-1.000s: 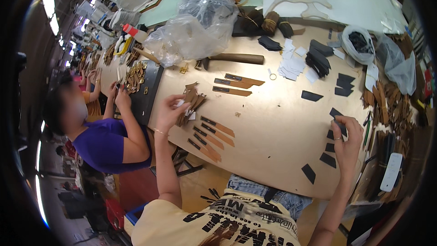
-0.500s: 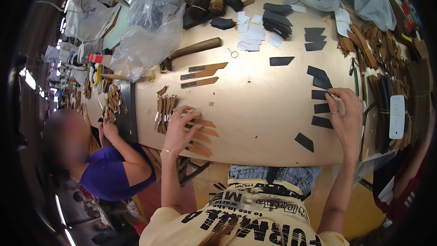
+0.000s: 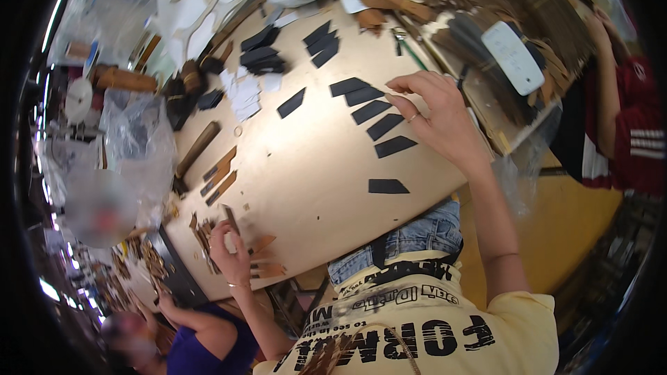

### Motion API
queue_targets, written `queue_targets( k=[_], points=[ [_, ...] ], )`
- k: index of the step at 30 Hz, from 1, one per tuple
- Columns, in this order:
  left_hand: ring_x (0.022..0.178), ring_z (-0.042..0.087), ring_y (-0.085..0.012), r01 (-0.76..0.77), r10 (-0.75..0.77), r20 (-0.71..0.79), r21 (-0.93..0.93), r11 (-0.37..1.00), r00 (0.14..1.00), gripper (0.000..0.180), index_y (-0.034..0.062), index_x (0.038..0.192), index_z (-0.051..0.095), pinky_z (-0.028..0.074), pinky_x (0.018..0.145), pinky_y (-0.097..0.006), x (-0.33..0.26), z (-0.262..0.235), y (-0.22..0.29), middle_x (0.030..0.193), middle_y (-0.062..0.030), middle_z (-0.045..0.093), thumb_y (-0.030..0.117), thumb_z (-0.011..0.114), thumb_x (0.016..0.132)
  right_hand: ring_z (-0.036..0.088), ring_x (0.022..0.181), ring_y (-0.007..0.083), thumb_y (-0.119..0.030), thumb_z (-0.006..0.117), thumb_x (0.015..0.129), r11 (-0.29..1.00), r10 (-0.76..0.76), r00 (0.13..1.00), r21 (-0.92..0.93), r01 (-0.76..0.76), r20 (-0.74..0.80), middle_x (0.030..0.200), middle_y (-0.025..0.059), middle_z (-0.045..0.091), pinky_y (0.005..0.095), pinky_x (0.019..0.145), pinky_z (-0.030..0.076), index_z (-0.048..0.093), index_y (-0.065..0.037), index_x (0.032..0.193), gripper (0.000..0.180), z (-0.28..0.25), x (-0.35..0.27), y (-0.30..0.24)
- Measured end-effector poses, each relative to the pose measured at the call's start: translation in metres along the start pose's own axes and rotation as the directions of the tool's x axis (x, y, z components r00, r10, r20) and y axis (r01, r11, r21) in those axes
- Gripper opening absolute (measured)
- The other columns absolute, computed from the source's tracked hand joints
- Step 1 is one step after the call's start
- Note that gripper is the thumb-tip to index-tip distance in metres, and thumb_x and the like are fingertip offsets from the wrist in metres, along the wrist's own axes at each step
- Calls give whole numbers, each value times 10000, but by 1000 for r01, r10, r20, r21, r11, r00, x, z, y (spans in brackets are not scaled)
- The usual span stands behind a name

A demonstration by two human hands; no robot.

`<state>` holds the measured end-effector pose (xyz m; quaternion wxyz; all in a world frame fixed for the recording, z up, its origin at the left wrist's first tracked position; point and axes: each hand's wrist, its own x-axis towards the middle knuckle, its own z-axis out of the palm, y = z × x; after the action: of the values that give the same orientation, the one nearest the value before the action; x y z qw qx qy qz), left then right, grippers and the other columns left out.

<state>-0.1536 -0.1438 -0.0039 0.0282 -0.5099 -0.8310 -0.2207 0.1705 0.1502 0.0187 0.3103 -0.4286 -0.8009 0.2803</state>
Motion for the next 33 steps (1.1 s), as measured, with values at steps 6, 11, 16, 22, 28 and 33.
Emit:
queue_targets(
  k=[6,11,16,22,28,33],
  points=[
    [633,602,-82,235,-17,370,-552,800,929,149,7,1111,613,505,568,-252,59,18,89,713,-67,631,53,519,1004,658,914,195,-209,691,924,918,189,975,333,-217,115,978,102,704,323,837,498,690,-17,1093,256,-12,-13,-1],
    [626,623,-105,42,318,420,-656,754,850,106,12,1051,648,494,582,-243,83,51,166,698,-61,640,39,573,981,622,995,247,-146,687,900,998,3,999,57,-6,46,1049,88,664,350,879,484,699,-46,1123,245,11,-16,10],
    [605,576,-56,23,261,375,-606,795,890,116,-4,1054,649,440,539,-216,81,55,166,690,-39,643,65,576,995,552,1110,269,-205,712,874,937,-143,989,-318,146,34,1147,94,611,377,961,414,701,-105,1169,312,58,17,19],
    [565,500,-41,179,109,413,-597,782,904,145,4,1051,655,377,508,-207,67,52,145,668,-19,635,115,570,1009,564,1039,245,-228,752,835,975,14,981,-220,29,194,1008,56,595,395,908,414,673,-104,965,197,75,58,21],
    [576,514,-40,218,97,416,-646,732,904,154,1,1045,655,382,517,-207,68,59,145,663,-18,637,126,572,1011,613,919,265,-238,730,852,993,27,927,-120,19,374,894,69,654,402,878,379,677,-90,860,157,65,86,24],
    [584,541,-48,218,118,400,-697,683,909,169,-2,1059,664,402,529,-205,81,63,148,682,-21,652,126,562,1015,612,930,255,-251,712,875,973,-63,913,-177,146,403,905,55,644,392,879,373,695,-101,903,154,66,108,24]
  ],
)
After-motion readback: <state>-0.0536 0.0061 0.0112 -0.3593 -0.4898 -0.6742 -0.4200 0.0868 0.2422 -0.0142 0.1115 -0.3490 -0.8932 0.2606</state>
